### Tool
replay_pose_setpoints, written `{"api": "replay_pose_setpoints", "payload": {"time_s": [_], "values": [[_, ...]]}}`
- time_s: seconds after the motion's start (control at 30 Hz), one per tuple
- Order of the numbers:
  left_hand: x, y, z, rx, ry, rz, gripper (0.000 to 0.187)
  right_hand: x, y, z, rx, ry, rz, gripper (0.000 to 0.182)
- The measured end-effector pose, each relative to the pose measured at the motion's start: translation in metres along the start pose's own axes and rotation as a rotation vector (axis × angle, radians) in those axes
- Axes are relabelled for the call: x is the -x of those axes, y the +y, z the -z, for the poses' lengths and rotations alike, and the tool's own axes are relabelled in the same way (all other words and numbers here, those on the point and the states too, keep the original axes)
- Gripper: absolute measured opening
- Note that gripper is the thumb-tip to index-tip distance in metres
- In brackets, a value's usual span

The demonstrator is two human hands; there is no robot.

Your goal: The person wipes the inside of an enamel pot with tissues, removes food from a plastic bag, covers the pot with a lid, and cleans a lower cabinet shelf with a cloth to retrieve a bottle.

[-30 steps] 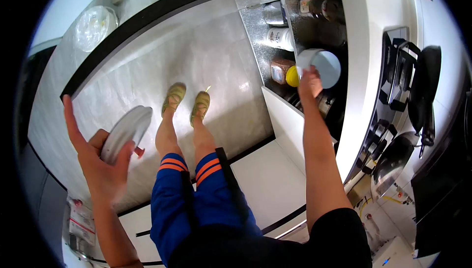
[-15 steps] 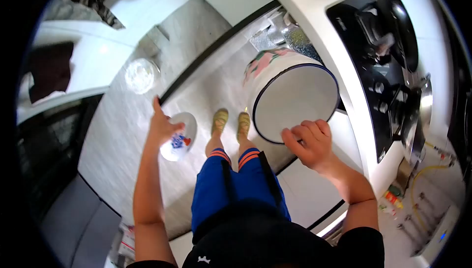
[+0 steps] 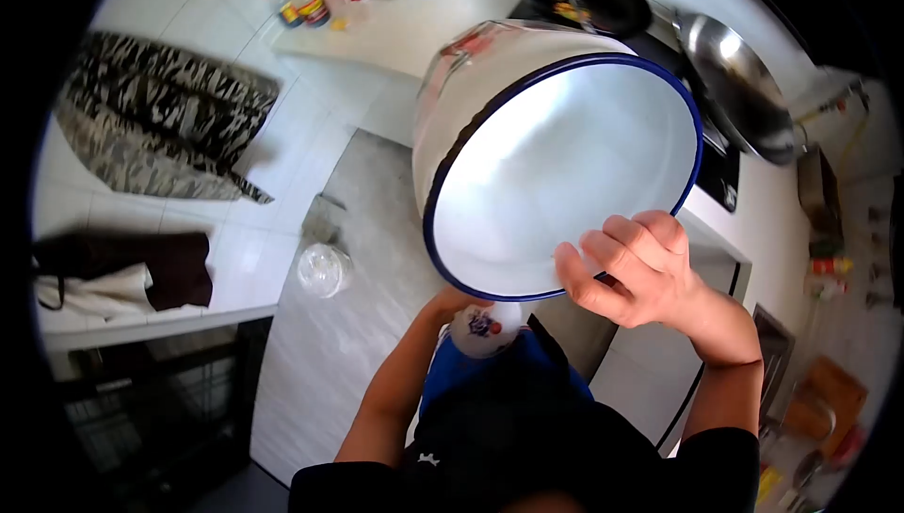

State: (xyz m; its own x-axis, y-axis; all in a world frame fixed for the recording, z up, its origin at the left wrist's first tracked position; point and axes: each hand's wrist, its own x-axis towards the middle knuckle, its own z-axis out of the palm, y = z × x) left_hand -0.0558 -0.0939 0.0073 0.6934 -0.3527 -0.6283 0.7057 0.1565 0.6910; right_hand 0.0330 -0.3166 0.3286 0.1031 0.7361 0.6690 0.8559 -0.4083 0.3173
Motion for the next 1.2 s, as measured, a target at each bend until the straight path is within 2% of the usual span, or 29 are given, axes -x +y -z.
{"api": "replay_pose_setpoints", "payload": {"time_s": [0.1,0.27,0.33,0.4,0.43,0.53,0.6,0.63,0.67,0.77,0.83,0.87,0.93,1.03,1.17,1.2], "values": [[-0.022,0.019,-0.039,0.097,-0.061,-0.035,0.046,0.024,-0.006,0.032,0.065,0.058,-0.037,0.029],[-0.022,0.05,-0.083,0.098,-0.055,0.005,0.042,0.057,-0.019,0.091,0.185,-0.035,-0.156,0.025],[-0.026,0.049,-0.079,0.137,-0.076,0.016,0.041,0.072,-0.024,0.111,0.191,-0.077,-0.221,0.026],[-0.051,0.034,-0.052,0.294,-0.178,0.021,0.035,0.093,-0.026,0.136,0.212,-0.144,-0.288,0.027],[-0.039,0.044,-0.048,0.24,-0.189,0.025,0.034,0.104,-0.028,0.15,0.172,-0.179,-0.342,0.033],[-0.015,0.058,-0.03,0.116,-0.162,-0.058,0.033,0.145,-0.036,0.188,0.138,-0.08,-0.634,0.033],[-0.014,0.055,-0.011,0.138,-0.083,-0.004,0.03,0.176,-0.051,0.216,0.104,0.151,-1.09,0.019],[-0.016,0.053,-0.001,0.114,-0.083,-0.008,0.032,0.197,-0.059,0.224,-0.119,0.489,-1.41,0.02],[-0.017,0.05,0.006,0.093,-0.083,-0.012,0.035,0.222,-0.058,0.24,-0.209,0.719,-1.482,0.024],[-0.009,0.056,-0.004,0.186,-0.109,0.005,0.032,0.307,-0.052,0.29,-0.102,1.267,-1.417,0.023],[-0.011,0.054,-0.002,0.196,-0.111,-0.031,0.034,0.361,-0.049,0.332,0.012,1.722,-1.392,0.032],[-0.013,0.056,-0.005,0.195,-0.104,-0.058,0.035,0.376,-0.048,0.348,0.13,1.841,-1.366,0.034],[-0.011,0.062,-0.017,0.214,-0.137,-0.08,0.037,0.425,-0.053,0.383,-0.008,1.931,-1.274,0.038],[-0.007,0.07,-0.031,0.23,-0.127,-0.101,0.04,0.437,-0.055,0.412,-0.038,2.124,-1.194,0.041],[0.002,0.078,-0.046,0.214,-0.108,-0.124,0.042,0.458,-0.062,0.433,-0.113,2.255,-1.069,0.042],[0.005,0.079,-0.049,0.215,-0.12,-0.135,0.043,0.454,-0.062,0.434,-0.115,2.234,-1.067,0.042]]}}
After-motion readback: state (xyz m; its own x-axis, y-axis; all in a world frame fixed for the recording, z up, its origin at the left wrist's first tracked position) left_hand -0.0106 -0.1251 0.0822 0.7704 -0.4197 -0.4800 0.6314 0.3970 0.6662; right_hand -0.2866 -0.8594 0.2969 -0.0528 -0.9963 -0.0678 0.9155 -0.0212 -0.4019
